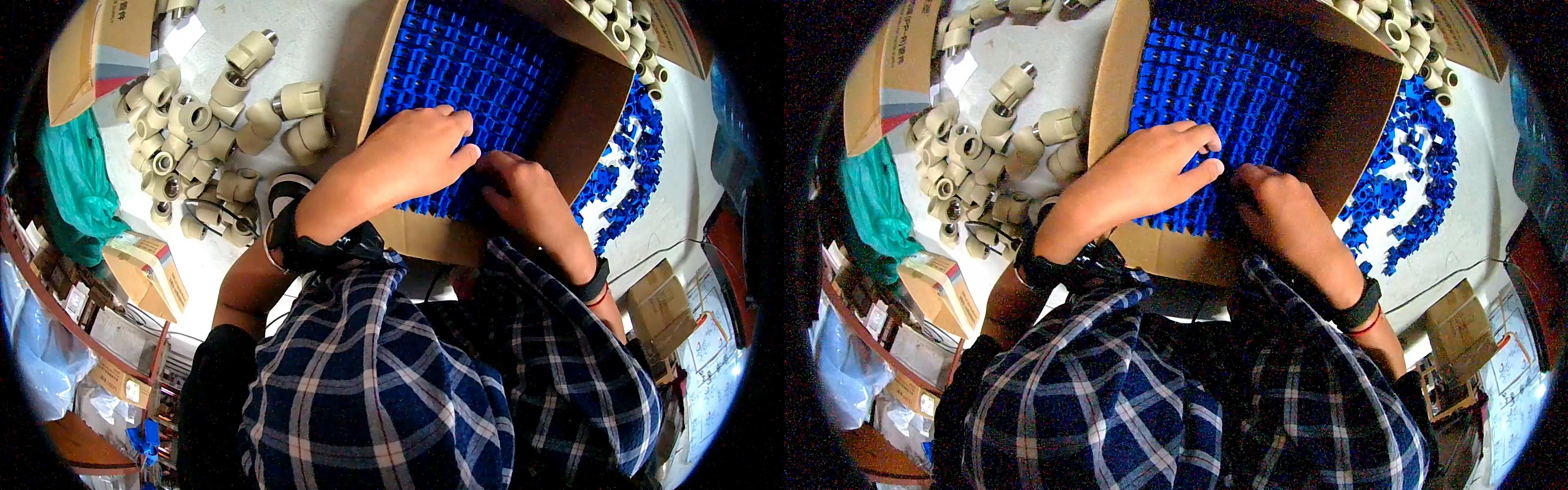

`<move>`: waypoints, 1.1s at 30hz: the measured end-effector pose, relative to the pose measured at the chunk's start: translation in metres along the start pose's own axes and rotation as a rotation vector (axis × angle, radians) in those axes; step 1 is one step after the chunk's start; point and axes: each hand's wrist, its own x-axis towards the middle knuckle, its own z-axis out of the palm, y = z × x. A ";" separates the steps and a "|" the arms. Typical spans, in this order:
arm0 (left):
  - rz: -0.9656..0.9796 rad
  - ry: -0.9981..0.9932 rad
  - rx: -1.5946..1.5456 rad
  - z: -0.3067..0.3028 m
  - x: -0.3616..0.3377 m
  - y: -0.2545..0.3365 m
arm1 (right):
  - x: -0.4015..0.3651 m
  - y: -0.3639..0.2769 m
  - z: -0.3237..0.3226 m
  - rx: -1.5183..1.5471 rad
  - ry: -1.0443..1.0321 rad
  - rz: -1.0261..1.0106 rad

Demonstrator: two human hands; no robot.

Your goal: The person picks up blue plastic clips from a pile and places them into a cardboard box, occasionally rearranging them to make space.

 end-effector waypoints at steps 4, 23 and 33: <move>0.008 0.120 -0.127 0.004 0.004 -0.002 | 0.003 -0.001 -0.008 0.036 0.276 -0.084; -0.175 -0.127 -1.146 -0.031 0.016 0.057 | 0.012 -0.018 -0.036 0.747 0.490 -0.269; -0.279 -0.339 -0.379 -0.074 0.052 0.110 | -0.017 0.014 -0.070 0.578 0.585 -0.398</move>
